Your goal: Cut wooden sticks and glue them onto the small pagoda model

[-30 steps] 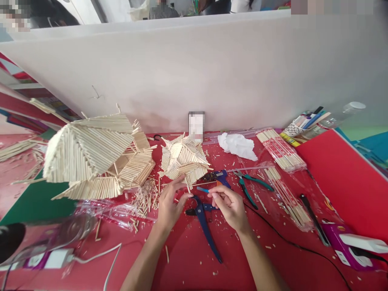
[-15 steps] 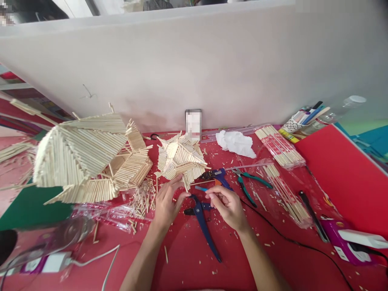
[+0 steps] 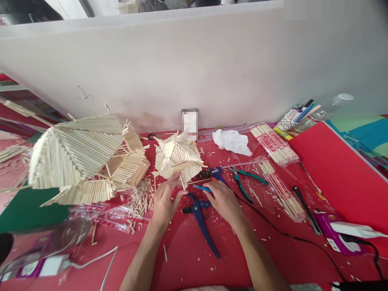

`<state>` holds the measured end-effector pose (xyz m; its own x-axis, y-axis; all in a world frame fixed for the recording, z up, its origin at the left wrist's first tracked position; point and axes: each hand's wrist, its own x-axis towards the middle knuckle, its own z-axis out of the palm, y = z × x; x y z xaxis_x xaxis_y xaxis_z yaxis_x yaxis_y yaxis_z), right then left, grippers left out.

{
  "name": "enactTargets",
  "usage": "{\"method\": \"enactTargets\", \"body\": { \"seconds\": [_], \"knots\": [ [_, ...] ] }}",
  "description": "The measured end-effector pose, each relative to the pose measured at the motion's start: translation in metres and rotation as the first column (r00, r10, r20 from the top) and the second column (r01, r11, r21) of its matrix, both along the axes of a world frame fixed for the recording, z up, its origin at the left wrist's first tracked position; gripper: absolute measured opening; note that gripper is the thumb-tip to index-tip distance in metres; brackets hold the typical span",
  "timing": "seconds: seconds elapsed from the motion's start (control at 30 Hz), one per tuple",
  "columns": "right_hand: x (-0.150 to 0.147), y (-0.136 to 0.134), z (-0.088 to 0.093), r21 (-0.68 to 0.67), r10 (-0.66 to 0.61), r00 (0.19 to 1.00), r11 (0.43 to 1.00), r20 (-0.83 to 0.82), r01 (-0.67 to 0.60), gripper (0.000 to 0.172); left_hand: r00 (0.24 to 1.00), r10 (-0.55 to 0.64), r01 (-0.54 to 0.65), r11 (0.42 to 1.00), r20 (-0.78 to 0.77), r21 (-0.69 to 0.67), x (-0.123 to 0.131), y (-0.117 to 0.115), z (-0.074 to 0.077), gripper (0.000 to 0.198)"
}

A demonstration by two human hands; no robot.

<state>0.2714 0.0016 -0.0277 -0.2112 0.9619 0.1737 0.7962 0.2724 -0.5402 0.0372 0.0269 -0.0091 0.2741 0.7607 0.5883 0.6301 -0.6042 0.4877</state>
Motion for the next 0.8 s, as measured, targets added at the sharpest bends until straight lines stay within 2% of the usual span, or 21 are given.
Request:
{"method": "enactTargets", "body": {
  "seconds": [0.1,0.2,0.33,0.43,0.57,0.7,0.8],
  "knots": [
    [-0.001,0.0,-0.003,-0.039,0.018,0.996,0.999,0.085,-0.015,0.02,1.0,-0.003,0.003,1.0,0.003,0.0,0.0,0.001,0.0,0.017],
    [-0.002,0.0,-0.003,-0.026,0.011,0.996,1.0,0.087,-0.009,0.024,1.0,-0.008,0.008,1.0,0.01,0.0,-0.001,0.001,-0.001,0.017],
    [-0.004,0.0,0.002,-0.023,0.003,0.994,1.0,-0.107,-0.005,0.03,1.0,-0.003,0.003,1.0,0.015,-0.013,0.0,0.001,-0.002,0.016],
    [-0.003,-0.001,0.005,-0.08,-0.043,0.953,0.997,-0.3,0.02,0.03,1.0,-0.003,0.003,1.0,0.022,-0.023,0.0,0.001,-0.001,0.015],
    [0.001,-0.002,0.005,-0.145,-0.086,0.91,0.989,-0.405,0.029,0.03,0.999,-0.01,0.011,0.999,0.036,-0.036,0.001,0.001,-0.001,0.017],
    [0.003,-0.003,0.009,-0.233,-0.108,0.917,0.972,-0.384,0.017,0.039,0.999,-0.009,0.01,0.999,0.044,-0.04,0.001,0.001,0.0,0.018],
    [0.0,-0.003,0.011,-0.181,-0.139,0.943,0.98,-0.303,0.086,0.042,0.999,-0.011,0.012,0.999,0.047,-0.031,0.001,0.001,0.001,0.017]
  ]
}}
